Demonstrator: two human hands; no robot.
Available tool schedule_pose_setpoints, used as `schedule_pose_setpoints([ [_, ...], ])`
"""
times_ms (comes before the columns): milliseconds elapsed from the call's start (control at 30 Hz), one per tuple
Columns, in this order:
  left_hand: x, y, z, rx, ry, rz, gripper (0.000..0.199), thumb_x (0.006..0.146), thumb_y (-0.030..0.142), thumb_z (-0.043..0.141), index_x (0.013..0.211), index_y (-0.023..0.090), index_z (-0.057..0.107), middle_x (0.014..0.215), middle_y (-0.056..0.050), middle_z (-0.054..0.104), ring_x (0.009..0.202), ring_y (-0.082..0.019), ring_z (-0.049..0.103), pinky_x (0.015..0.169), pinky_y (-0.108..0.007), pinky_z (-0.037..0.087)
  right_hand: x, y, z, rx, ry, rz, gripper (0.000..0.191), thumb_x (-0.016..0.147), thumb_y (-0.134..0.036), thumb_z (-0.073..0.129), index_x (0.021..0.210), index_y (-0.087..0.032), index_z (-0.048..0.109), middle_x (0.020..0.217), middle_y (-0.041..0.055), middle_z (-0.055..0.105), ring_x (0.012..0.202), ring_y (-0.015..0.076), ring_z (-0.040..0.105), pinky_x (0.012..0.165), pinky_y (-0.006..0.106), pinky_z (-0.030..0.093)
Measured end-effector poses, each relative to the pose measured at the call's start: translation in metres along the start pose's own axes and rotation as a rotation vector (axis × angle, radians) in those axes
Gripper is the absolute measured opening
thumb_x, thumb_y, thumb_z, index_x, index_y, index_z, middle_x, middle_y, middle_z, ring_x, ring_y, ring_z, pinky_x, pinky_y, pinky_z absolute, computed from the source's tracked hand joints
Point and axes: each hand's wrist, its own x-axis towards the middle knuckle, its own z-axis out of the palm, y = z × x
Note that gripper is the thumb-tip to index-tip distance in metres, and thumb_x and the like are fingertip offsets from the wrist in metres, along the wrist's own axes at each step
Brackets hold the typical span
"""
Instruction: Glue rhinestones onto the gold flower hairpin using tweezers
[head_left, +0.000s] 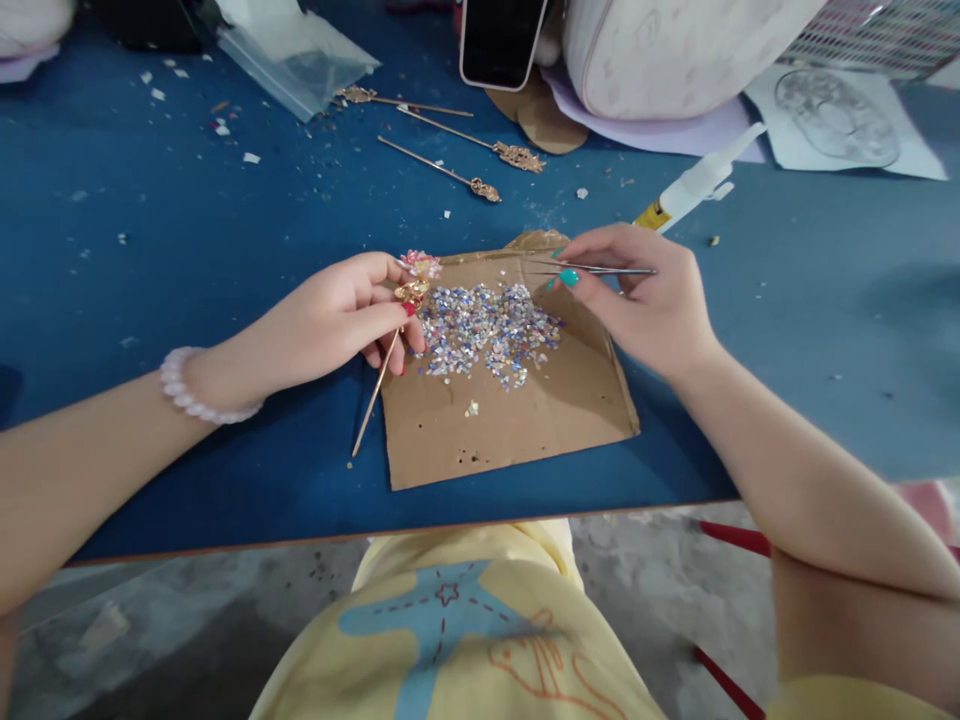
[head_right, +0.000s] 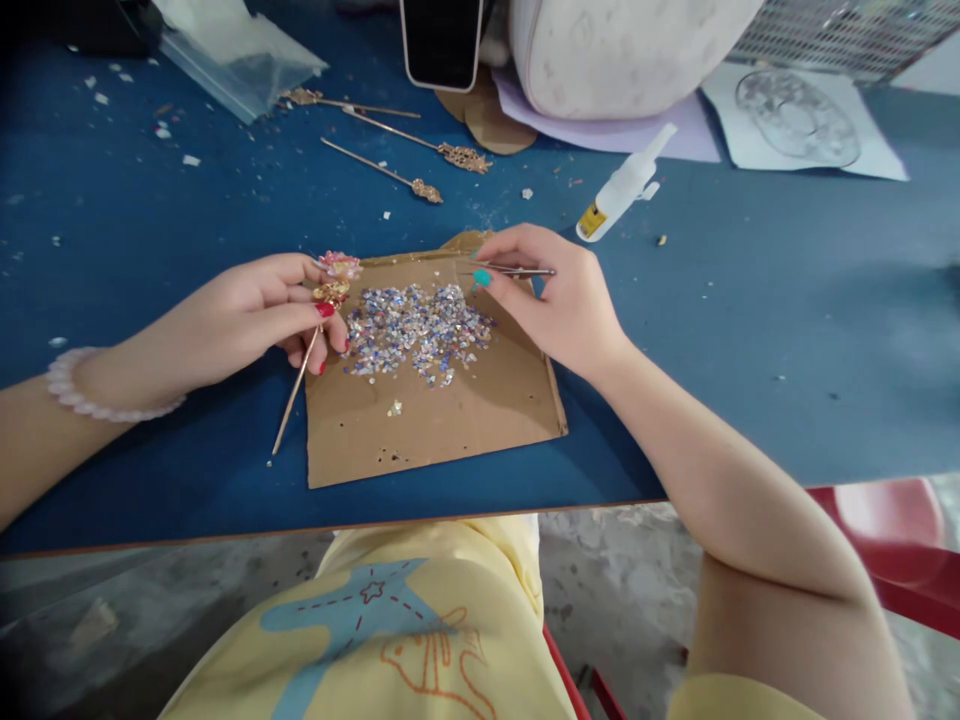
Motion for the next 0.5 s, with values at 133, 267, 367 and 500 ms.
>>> schedule_pose_setpoints([
  [133, 0.0008, -0.0002, 0.0004, -0.003, -0.004, -0.007, 0.003, 0.093, 0.021, 0.056, 0.096, 0.021, 0.055, 0.076, 0.000, 0.073, 0.054, -0.010, 0.065, 0.049, -0.022, 0.047, 0.0034, 0.0087, -0.0014, -0.030, -0.026, 0.020, 0.009, 0.090, -0.020, 0.068, 0.096, -0.022, 0.074, 0.096, 0.0032, 0.077, 0.093, 0.0204, 0.076, 0.090, 0.037, 0.064],
  [267, 0.0015, -0.0003, 0.0002, -0.003, -0.003, -0.010, 0.003, 0.094, 0.021, 0.056, 0.096, 0.021, 0.055, 0.076, 0.000, 0.073, 0.054, -0.010, 0.065, 0.050, -0.022, 0.048, 0.0022, 0.0087, -0.0009, -0.060, -0.099, -0.019, 0.011, 0.089, -0.019, 0.068, 0.097, -0.022, 0.076, 0.103, 0.0038, 0.078, 0.093, 0.0200, 0.074, 0.092, 0.039, 0.062],
  [367, 0.0017, -0.0004, 0.0003, 0.004, 0.000, -0.006, 0.004, 0.093, 0.021, 0.056, 0.097, 0.021, 0.056, 0.076, 0.000, 0.073, 0.054, -0.011, 0.066, 0.050, -0.022, 0.048, 0.0003, 0.0048, -0.0014, -0.062, -0.161, -0.063, 0.013, 0.086, -0.018, 0.068, 0.095, -0.023, 0.077, 0.101, 0.0028, 0.078, 0.089, 0.0185, 0.074, 0.085, 0.036, 0.063],
  [500, 0.0013, -0.0003, 0.0005, 0.007, 0.009, -0.015, 0.006, 0.092, 0.021, 0.056, 0.098, 0.021, 0.056, 0.076, 0.000, 0.073, 0.054, -0.011, 0.066, 0.050, -0.023, 0.049, -0.0016, 0.0004, -0.0037, -0.055, -0.252, -0.148, 0.011, 0.087, -0.020, 0.066, 0.092, -0.023, 0.076, 0.089, 0.0023, 0.077, 0.079, 0.0154, 0.072, 0.073, 0.031, 0.062],
])
